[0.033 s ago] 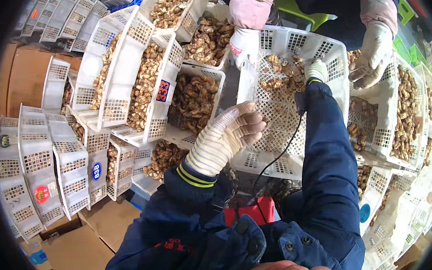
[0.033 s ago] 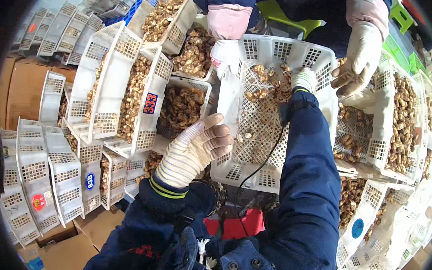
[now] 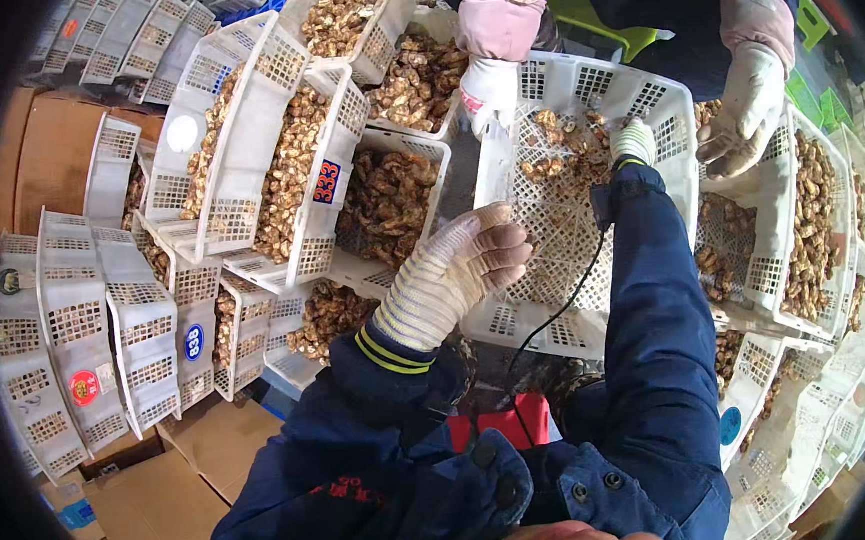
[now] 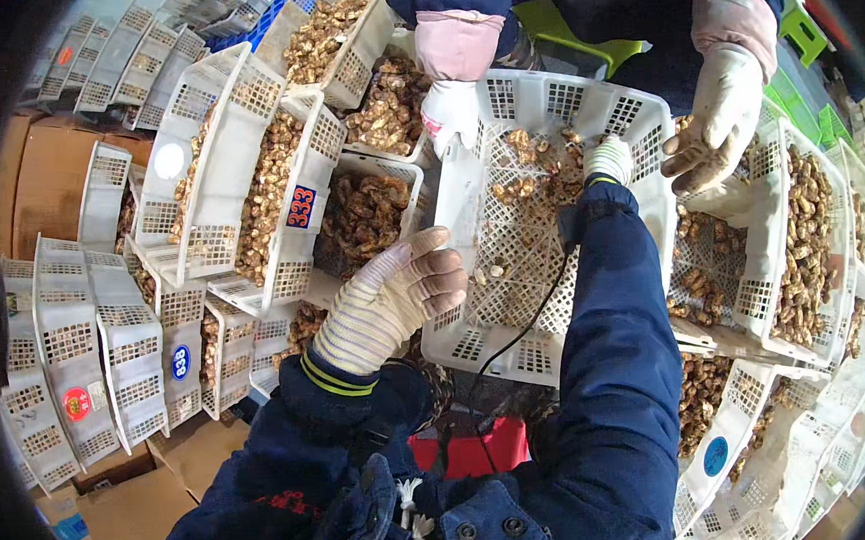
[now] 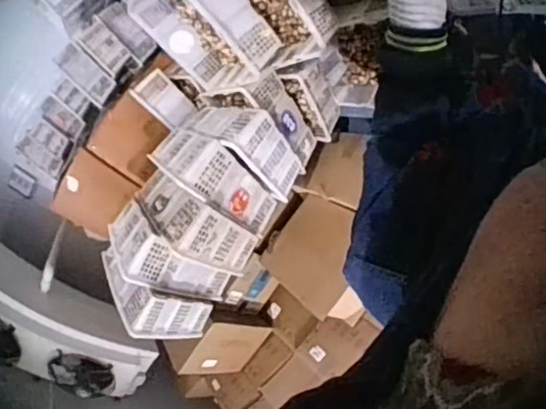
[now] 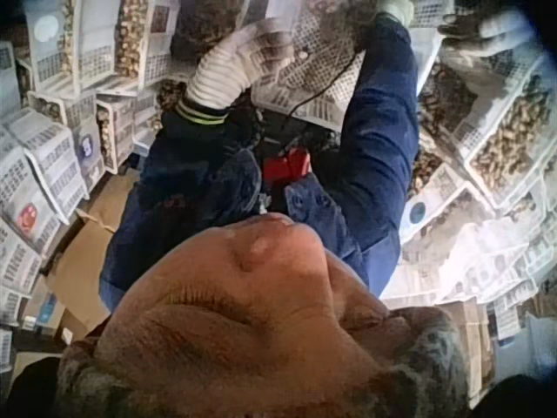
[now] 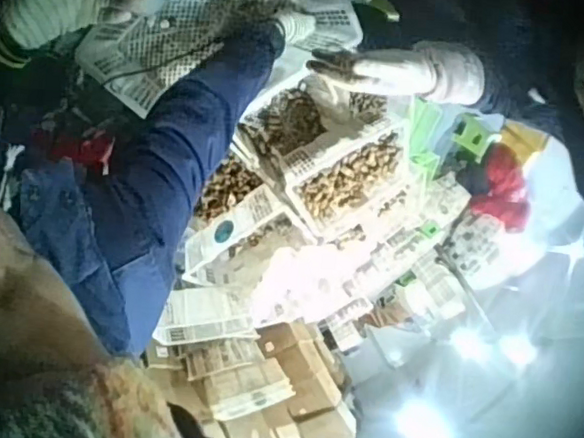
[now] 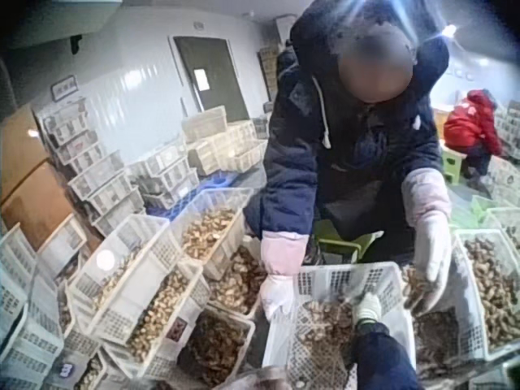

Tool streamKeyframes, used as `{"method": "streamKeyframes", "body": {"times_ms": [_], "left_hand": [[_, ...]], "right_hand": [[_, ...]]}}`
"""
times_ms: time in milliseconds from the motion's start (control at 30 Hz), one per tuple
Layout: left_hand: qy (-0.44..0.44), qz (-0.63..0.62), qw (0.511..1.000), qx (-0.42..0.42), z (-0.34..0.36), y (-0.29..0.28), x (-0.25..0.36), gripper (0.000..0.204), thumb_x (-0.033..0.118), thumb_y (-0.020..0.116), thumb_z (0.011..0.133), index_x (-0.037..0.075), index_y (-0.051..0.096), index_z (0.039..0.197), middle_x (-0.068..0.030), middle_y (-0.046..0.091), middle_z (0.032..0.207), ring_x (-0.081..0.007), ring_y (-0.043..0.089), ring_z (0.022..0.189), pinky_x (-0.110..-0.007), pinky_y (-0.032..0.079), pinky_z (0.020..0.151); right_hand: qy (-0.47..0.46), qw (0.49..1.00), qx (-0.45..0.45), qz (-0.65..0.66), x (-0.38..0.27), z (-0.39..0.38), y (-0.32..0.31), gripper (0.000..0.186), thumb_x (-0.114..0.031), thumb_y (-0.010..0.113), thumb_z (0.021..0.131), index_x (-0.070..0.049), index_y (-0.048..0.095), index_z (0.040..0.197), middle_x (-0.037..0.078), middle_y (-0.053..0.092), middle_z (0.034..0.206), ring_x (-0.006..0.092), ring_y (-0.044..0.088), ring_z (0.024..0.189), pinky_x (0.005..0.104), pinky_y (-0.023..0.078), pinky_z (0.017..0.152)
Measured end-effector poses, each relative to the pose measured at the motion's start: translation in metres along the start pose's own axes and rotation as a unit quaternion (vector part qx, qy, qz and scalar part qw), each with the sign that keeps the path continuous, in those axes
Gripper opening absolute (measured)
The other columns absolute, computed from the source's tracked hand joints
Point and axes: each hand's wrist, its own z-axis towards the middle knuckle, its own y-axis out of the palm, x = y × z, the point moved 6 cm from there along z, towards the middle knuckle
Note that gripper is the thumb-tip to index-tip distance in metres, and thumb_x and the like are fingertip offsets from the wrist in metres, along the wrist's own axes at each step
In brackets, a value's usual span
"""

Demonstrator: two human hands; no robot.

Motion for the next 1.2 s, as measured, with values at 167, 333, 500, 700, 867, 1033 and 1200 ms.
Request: {"method": "streamKeyframes", "body": {"times_ms": [167,333,500,700,867,1033,1200], "left_hand": [[-0.001,0.017,1.000,0.010,0.000,-0.001,-0.003,0.041,0.024,0.042,0.095,0.001,0.046,0.128,-0.0162,0.060,0.113,-0.0278,0.058,0.106,-0.042,0.044,0.095],[-0.005,0.007,1.000,0.007,-0.002,0.002,-0.003,0.042,0.025,0.047,0.093,0.001,0.047,0.127,-0.0153,0.060,0.111,-0.0276,0.057,0.105,-0.043,0.042,0.097],[-0.016,0.032,0.999,-0.002,0.004,0.006,-0.002,0.041,0.026,0.050,0.091,0.002,0.050,0.124,-0.0133,0.061,0.110,-0.0253,0.058,0.103,-0.040,0.044,0.094],[0.008,0.030,1.000,-0.001,0.002,0.006,-0.006,0.037,0.027,0.045,0.094,0.004,0.051,0.122,-0.0109,0.061,0.106,-0.0233,0.059,0.100,-0.039,0.045,0.093],[0.091,0.075,0.993,-0.025,0.004,-0.005,-0.006,0.035,0.024,0.048,0.093,0.011,0.048,0.126,-0.0109,0.058,0.111,-0.0236,0.057,0.102,-0.039,0.048,0.089],[0.051,-0.072,0.996,-0.030,-0.023,0.058,-0.010,0.040,0.038,0.051,0.089,0.012,0.052,0.119,-0.0112,0.056,0.112,-0.0252,0.054,0.102,-0.043,0.047,0.086],[-0.015,-0.112,0.992,-0.049,-0.062,0.073,-0.042,0.031,0.032,0.051,0.090,0.010,0.057,0.111,-0.0085,0.060,0.101,-0.0225,0.058,0.093,-0.035,0.052,0.075]], "right_hand": [[-0.088,0.995,-0.019,0.042,0.009,0.002,0.007,0.035,-0.033,0.066,0.075,-0.008,0.065,0.100,0.016,0.066,0.098,0.0300,0.062,0.095,0.0361,0.049,0.082],[0.063,0.668,-0.170,0.722,0.027,0.002,0.034,0.015,-0.023,0.052,0.086,-0.010,0.059,0.088,0.005,0.061,0.075,0.0156,0.054,0.061,0.0316,0.049,0.057],[0.078,0.521,-0.217,0.822,0.025,0.009,0.021,0.014,-0.022,0.051,0.088,-0.010,0.056,0.085,0.005,0.058,0.071,0.0153,0.054,0.057,0.0265,0.047,0.049],[-0.008,0.556,-0.379,0.740,-0.089,-0.103,-0.061,0.029,-0.022,0.057,0.087,-0.007,0.054,0.111,0.004,0.059,0.084,0.0122,0.053,0.064,0.0221,0.045,0.048],[-0.197,0.625,-0.426,0.624,-0.123,-0.222,-0.171,0.056,-0.023,0.061,0.087,-0.002,0.038,0.134,0.002,0.055,0.088,0.0078,0.052,0.067,0.0195,0.044,0.055],[-0.298,0.731,-0.350,0.506,-0.114,-0.311,-0.226,0.064,-0.017,0.067,0.083,-0.001,0.035,0.136,0.005,0.058,0.099,0.0104,0.057,0.085,0.0223,0.048,0.074],[-0.073,0.545,-0.335,0.765,-0.065,-0.354,-0.240,0.063,-0.046,0.051,0.089,-0.003,0.038,0.132,0.012,0.055,0.114,0.0239,0.059,0.094,0.0364,0.051,0.082]]}}
